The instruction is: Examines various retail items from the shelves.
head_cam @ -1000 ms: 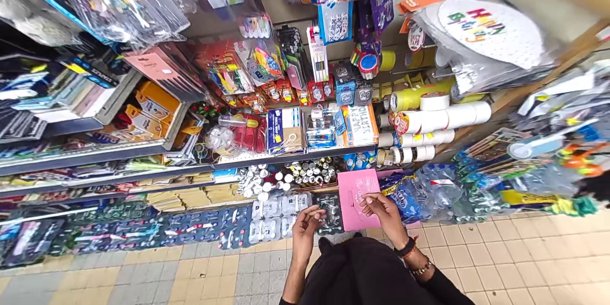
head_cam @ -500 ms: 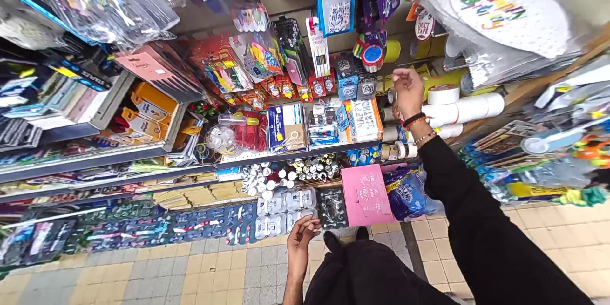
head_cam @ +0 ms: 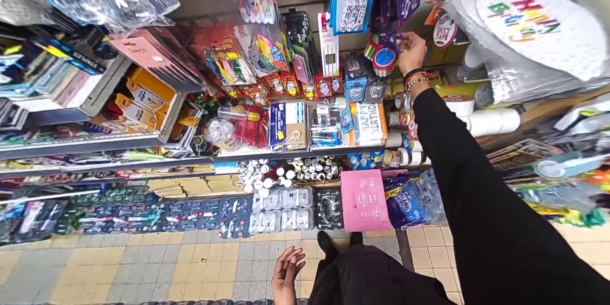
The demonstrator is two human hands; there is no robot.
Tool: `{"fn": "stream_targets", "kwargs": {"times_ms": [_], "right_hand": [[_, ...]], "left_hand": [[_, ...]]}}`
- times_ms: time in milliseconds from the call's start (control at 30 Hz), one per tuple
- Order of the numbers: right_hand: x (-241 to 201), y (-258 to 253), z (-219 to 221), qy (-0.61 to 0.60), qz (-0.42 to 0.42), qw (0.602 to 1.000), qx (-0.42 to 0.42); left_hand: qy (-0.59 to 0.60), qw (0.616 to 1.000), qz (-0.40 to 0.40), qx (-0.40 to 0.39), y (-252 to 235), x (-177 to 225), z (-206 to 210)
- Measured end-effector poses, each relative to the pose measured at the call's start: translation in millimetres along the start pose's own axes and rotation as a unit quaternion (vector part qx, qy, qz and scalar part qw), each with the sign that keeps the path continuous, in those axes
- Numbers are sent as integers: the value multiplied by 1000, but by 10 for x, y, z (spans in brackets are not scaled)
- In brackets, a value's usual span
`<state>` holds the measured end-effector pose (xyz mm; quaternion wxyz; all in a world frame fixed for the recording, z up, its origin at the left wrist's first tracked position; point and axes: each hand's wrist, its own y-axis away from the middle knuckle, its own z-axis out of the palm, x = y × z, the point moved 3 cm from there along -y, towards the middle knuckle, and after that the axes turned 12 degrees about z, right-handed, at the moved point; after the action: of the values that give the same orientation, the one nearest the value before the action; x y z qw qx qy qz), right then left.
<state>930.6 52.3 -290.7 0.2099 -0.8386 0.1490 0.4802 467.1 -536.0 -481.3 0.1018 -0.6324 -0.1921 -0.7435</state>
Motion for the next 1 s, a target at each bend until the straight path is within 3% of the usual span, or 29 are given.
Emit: {"fn": "stream_targets", "kwargs": {"times_ms": [200,433,700,867,1000], "right_hand": [[133,124,-14,-72,1,997,-11],[85,651,-328,-165,-2,985,-47],[-529,1097,-912,-217,-41,973,-63],[-854,2041,-1003,-231,-23,963,-137],[-849,2928,-794,-235,20,951,-200]], "left_hand": [[1,1000,15,-15,-19,-51,48],[3,999,12,-45,-112,-54,154],[10,994,11,-107,-204,-10,314],[22,985,36,-167,-516,194,568],[16,959,113,-260,-959,724,978]]}}
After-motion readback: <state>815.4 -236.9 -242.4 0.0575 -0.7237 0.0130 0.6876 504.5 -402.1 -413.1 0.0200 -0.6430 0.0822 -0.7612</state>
